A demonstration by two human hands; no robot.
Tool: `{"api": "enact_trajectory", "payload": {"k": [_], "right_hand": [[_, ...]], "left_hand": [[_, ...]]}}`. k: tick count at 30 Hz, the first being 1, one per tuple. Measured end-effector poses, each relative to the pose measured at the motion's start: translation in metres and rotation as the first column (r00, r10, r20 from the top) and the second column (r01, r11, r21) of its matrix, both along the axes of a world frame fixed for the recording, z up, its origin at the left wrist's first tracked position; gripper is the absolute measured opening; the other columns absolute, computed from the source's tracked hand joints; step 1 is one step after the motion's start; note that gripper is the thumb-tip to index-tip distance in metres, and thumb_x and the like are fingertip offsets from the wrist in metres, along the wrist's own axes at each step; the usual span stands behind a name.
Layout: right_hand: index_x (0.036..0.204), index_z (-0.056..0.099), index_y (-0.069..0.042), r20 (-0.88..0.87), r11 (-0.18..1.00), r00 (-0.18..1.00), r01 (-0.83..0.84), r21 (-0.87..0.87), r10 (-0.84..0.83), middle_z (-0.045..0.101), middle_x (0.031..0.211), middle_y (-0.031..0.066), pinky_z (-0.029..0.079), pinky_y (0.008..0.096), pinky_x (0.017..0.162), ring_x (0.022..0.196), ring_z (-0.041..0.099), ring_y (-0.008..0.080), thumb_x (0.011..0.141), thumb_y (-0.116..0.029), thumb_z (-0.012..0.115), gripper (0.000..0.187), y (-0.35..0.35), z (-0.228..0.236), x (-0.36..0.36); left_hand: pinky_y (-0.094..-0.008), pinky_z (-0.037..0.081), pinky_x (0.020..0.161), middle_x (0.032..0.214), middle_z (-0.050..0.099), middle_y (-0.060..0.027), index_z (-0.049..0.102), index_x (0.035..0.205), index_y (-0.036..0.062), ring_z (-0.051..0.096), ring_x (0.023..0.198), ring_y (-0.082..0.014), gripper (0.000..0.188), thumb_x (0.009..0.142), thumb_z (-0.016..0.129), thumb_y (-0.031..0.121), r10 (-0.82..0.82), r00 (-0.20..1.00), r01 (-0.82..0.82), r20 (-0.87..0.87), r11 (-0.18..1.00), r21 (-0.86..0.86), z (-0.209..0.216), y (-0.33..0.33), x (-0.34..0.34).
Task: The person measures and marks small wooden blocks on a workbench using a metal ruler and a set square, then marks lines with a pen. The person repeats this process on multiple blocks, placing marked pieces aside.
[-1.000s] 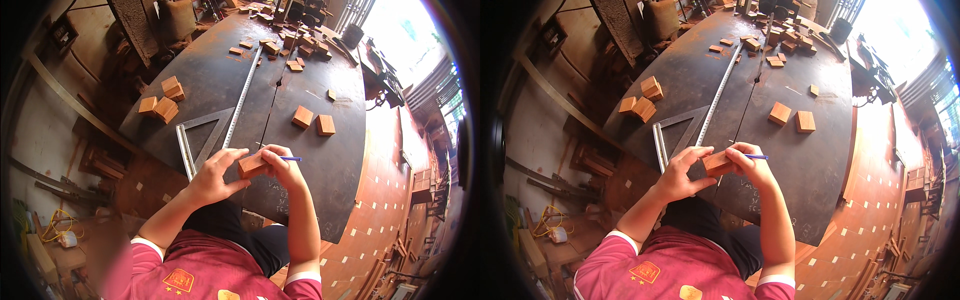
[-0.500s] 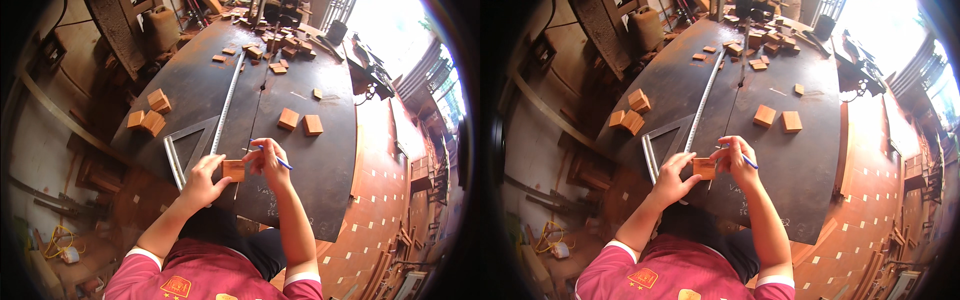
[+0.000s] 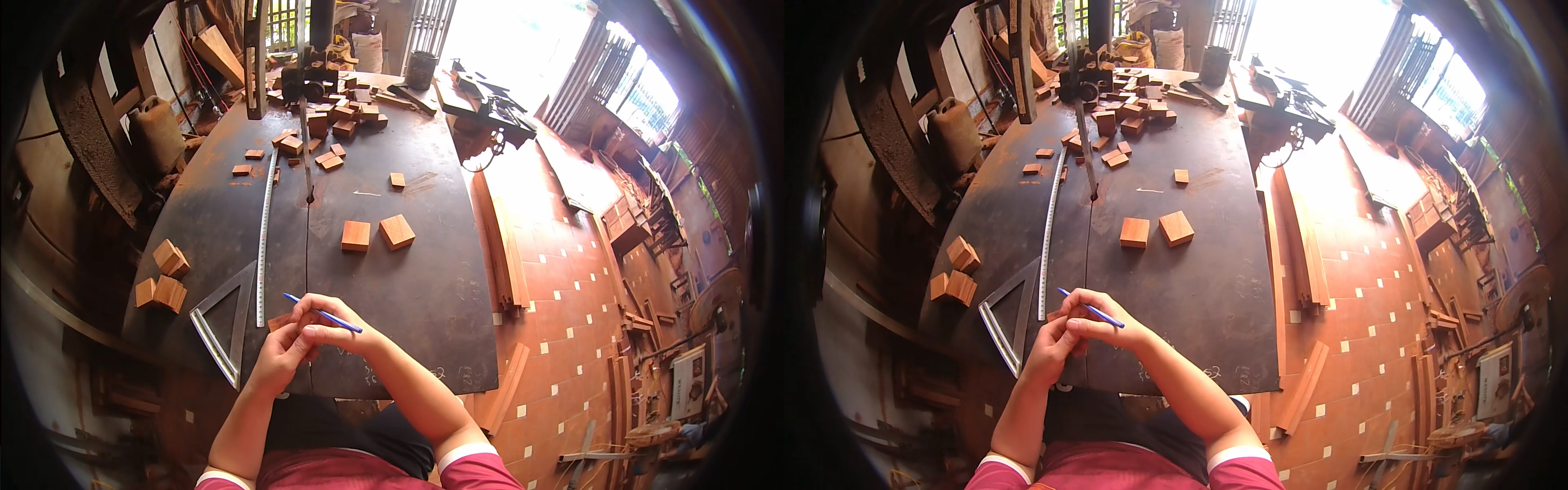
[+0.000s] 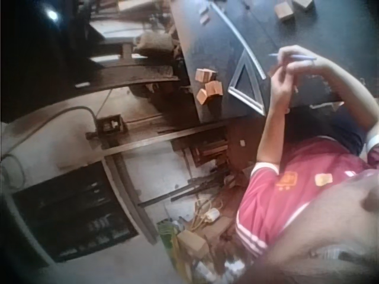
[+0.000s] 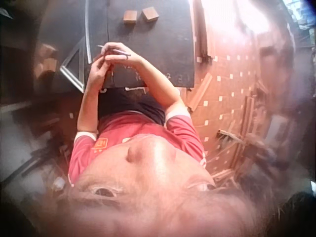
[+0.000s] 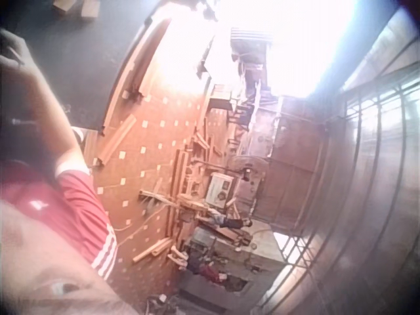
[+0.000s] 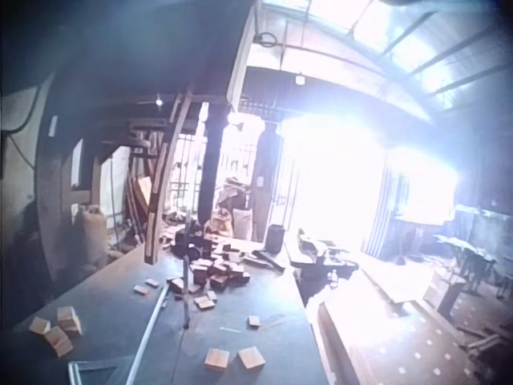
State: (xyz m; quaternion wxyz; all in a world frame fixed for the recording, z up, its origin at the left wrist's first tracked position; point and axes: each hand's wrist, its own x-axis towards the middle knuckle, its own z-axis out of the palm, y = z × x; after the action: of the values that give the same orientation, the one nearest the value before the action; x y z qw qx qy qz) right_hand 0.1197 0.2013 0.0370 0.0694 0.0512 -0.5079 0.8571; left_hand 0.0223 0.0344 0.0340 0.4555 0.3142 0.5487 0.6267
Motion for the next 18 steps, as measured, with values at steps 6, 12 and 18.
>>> {"api": "enact_trajectory", "payload": {"k": [6, 12, 18], "right_hand": [[0.110, 0.060, -0.003, -0.058, 0.997, 0.997, 0.059, 0.046, -0.056, 0.066, 0.094, 0.0034, 0.052, 0.0269, 0.076, 0.089, 0.063, 0.0095, 0.096, -0.024, 0.073, 0.028, -0.003, -0.008, -0.003], [0.105, 0.066, -0.004, 0.065, 0.993, 0.997, 0.033, 0.110, -0.041, 0.069, 0.089, 0.0033, 0.051, 0.0251, 0.071, 0.084, 0.063, 0.0096, 0.098, -0.026, 0.070, 0.023, 0.005, -0.009, -0.004], [0.104, 0.067, -0.004, 0.078, 0.911, 0.927, 0.339, 0.234, -0.366, 0.075, 0.095, 0.0103, 0.054, 0.0268, 0.066, 0.078, 0.067, 0.0114, 0.094, -0.018, 0.073, 0.018, 0.008, 0.007, 0.003]], "left_hand": [[-0.0244, 0.044, 0.063, 0.079, 0.062, 0.0007, 0.068, 0.109, 0.0005, 0.054, 0.071, -0.0056, 0.019, 0.100, 0.069, 0.018, 0.170, 0.902, -0.167, -0.397, 0.985, 0.042, 0.001, 0.002, 0.010], [-0.0311, 0.050, 0.063, 0.077, 0.065, -0.0062, 0.067, 0.103, 0.0011, 0.062, 0.068, -0.0169, 0.019, 0.095, 0.073, 0.017, 0.197, 0.683, -0.196, -0.703, 0.977, 0.083, 0.013, 0.001, 0.008], [-0.0376, 0.054, 0.075, 0.102, 0.066, -0.0129, 0.065, 0.113, 0.0022, 0.064, 0.080, -0.0252, 0.033, 0.090, 0.078, 0.022, 0.289, 0.404, -0.479, -0.868, 0.875, 0.069, 0.033, -0.060, -0.032]]}}
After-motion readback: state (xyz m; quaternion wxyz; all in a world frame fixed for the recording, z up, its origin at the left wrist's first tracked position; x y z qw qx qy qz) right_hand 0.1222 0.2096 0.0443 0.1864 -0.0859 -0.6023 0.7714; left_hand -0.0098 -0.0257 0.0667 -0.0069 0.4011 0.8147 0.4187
